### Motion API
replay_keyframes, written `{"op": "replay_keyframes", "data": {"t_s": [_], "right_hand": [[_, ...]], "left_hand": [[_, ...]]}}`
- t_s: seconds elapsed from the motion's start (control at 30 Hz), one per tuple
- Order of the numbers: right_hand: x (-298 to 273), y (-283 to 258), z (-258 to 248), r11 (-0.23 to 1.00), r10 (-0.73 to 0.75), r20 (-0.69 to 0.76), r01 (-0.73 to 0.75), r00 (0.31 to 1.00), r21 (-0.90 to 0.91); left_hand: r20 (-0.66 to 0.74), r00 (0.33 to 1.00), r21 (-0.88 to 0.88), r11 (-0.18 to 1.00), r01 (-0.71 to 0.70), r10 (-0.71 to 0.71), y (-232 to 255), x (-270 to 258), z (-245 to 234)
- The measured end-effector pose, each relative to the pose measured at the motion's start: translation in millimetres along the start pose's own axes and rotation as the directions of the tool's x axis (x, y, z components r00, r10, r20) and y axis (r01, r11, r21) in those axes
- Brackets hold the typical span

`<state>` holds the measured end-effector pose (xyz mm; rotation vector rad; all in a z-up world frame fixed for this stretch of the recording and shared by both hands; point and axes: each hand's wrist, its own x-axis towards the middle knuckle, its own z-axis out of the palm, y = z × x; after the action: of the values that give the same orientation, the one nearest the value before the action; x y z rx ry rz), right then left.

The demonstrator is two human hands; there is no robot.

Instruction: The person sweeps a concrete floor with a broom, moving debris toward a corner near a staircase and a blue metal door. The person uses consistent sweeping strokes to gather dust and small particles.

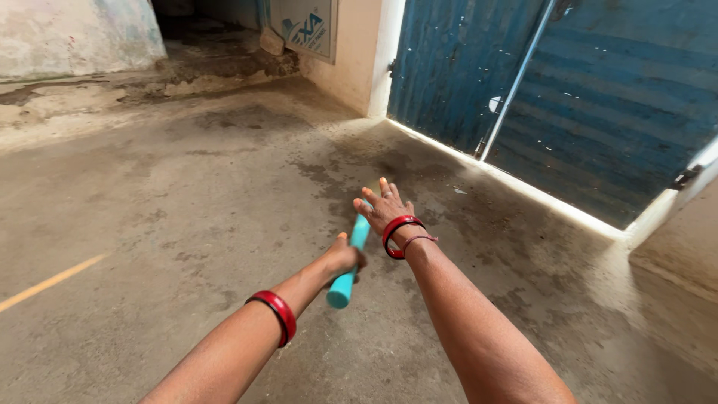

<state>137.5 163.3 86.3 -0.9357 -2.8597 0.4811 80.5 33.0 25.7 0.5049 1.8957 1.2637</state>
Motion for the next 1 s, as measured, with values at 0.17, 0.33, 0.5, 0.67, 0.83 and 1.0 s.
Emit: {"op": "replay_keyframes", "data": {"t_s": [0.17,0.33,0.5,0.67,0.83,1.0], "right_hand": [[-7,-2,-15,0.999,-0.034,-0.056,0.034,0.998,0.005],[-15,-27,-14,1.0,-0.01,0.003,0.01,1.0,0.022],[-3,-39,7,1.0,-0.016,0.055,0.015,0.998,0.01],[21,-13,35,0.999,-0.044,0.063,0.044,0.997,0.002],[22,27,58,0.969,0.141,0.168,-0.171,0.976,0.18],[11,47,65,0.642,0.235,0.591,-0.58,0.771,0.502]], "left_hand": [[-0.078,0.989,0.232,0.967,-0.107,0.129,30,-7,-1],[-0.331,0.926,0.214,0.97,-0.116,0.184,9,-9,-57],[-0.573,0.82,0.035,0.999,0.003,0.017,-37,-8,-102],[-0.5,0.863,0.004,0.997,0.083,-0.069,-68,-16,-87],[-0.271,0.961,-0.023,0.999,0.04,-0.045,-54,-3,-28],[-0.122,0.989,-0.086,0.992,-0.093,0.082,-13,14,22]]}}
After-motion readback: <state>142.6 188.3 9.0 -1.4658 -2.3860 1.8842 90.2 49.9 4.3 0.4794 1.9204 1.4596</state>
